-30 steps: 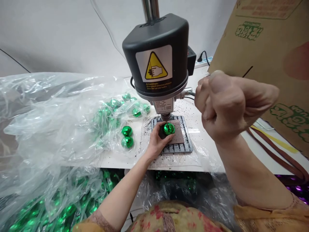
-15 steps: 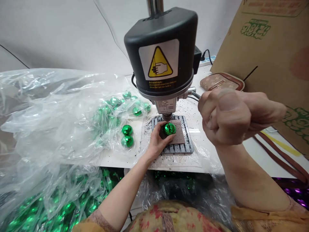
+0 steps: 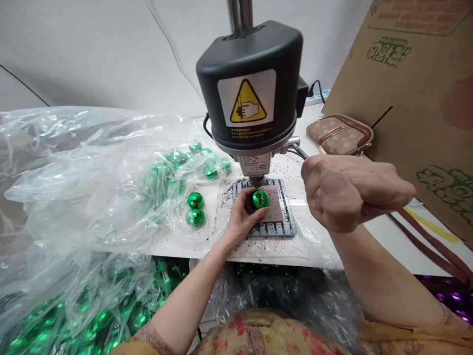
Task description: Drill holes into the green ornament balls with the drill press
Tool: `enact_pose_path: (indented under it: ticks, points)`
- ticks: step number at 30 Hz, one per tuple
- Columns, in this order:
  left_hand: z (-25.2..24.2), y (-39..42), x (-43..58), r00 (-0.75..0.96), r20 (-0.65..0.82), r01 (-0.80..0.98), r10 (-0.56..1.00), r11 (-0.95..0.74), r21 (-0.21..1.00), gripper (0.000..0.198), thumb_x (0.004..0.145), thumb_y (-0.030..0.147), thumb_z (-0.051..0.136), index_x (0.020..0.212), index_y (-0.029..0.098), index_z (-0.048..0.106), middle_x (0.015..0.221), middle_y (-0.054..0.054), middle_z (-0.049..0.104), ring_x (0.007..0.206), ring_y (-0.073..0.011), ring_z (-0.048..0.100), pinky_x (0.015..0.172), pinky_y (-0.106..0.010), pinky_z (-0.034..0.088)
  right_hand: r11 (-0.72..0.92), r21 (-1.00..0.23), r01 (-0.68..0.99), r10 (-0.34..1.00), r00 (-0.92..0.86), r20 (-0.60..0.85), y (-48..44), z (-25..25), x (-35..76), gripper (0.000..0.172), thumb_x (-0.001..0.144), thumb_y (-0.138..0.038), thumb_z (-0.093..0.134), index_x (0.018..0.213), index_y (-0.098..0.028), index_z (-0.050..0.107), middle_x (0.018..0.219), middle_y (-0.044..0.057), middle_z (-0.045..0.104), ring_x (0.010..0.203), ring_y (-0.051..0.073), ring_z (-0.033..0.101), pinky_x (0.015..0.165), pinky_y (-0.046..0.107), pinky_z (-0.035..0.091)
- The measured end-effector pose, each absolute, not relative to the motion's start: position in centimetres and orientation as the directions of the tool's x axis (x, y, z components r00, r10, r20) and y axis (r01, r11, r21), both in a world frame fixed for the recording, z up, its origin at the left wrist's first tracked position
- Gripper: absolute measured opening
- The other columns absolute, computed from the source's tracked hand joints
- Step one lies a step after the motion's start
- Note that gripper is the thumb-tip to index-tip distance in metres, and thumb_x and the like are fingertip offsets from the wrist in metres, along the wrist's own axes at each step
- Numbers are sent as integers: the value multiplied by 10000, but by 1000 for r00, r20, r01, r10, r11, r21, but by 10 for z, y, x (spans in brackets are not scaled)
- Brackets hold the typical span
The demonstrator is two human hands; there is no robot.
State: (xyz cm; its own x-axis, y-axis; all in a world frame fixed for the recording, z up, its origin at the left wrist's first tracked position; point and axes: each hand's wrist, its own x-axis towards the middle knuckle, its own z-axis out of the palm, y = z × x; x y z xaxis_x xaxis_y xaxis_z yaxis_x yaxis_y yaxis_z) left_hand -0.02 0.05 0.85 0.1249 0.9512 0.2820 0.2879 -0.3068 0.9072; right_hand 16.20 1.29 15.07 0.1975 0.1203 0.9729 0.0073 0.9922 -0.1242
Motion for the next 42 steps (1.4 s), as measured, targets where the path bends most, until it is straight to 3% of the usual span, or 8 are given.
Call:
enact_pose_path:
  ticks: [12, 20, 23, 27, 30, 32, 36, 42]
  points:
    - [3, 0, 0, 96, 288, 287, 953, -304, 908, 497, 782, 313, 791, 1214, 214, 568, 1173, -73, 662, 1088, -228, 631, 971, -380, 499, 999, 27, -28, -24, 73, 997, 16, 142, 166, 444, 747, 17, 539, 491, -196, 243, 429, -85, 263, 318, 34, 266, 346, 264, 176]
    - [9, -9, 8, -48, 326, 403, 944, -281, 871, 464, 780, 311, 791, 1191, 225, 592, 1154, -74, 671, 1086, -245, 647, 966, -421, 521, 944, -323, -73, 329, 330, 885, 16, 187, 156, 490, 861, -156, 630, 450, -197, 365, 377, -70, 302, 325, 55, 272, 362, 289, 179]
    - [8, -37, 8, -133, 526, 514, 840, -395, 761, 486, 758, 340, 814, 1176, 237, 589, 1066, -71, 680, 1027, -256, 661, 907, -428, 545, 903, -421, -86, 426, 299, 854, 19, 204, 154, 496, 853, -264, 682, 448, -224, 399, 391, -55, 321, 352, 70, 283, 388, 312, 214]
    - [-12, -95, 0, 274, 769, 425, 577, -790, 442, 649, 735, 403, 831, 1295, 248, 541, 1077, -101, 692, 913, -238, 686, 731, -338, 577, 911, -394, -121, 412, 309, 857, 21, 206, 154, 568, 812, -561, 664, 446, -229, 385, 395, -47, 292, 366, 69, 251, 406, 332, 168]
    - [-42, -129, -6, 680, 613, 342, 403, -913, 221, 423, 848, 301, 706, 1254, 264, 596, 1085, -111, 717, 717, -191, 662, 569, -286, 509, 912, -370, -178, 410, 321, 854, 23, 204, 153, 581, 794, -591, 674, 442, -224, 392, 398, -45, 296, 372, 67, 270, 425, 326, 167]
    - [-59, -138, -8, 768, 442, 372, 464, -884, 282, 384, 898, 221, 600, 1274, 299, 603, 1101, -102, 726, 682, -194, 653, 551, -291, 492, 927, -309, -210, 368, 363, 856, 25, 204, 151, 602, 772, -596, 699, 430, -221, 373, 381, -57, 269, 348, 55, 248, 409, 314, 158]
    - [-65, -140, -15, 722, 351, 429, 596, -784, 449, 386, 923, 315, 592, 1305, 368, 595, 1120, -74, 727, 693, -198, 661, 566, -294, 514, 927, -325, -185, 373, 400, 837, 25, 206, 146, 651, 847, -700, 511, 414, -231, 381, 368, -53, 229, 323, 65, 241, 394, 324, 146]
    - [-3, -105, -54, 377, 728, 697, 573, -693, 184, 332, 922, 156, 555, 1218, 288, 630, 1028, -91, 713, 847, -221, 688, 708, -333, 570, 932, -348, -105, 359, 424, 831, 23, 205, 148, 613, 835, -616, 608, 410, -241, 374, 368, -46, 239, 330, 80, 243, 412, 357, 122]
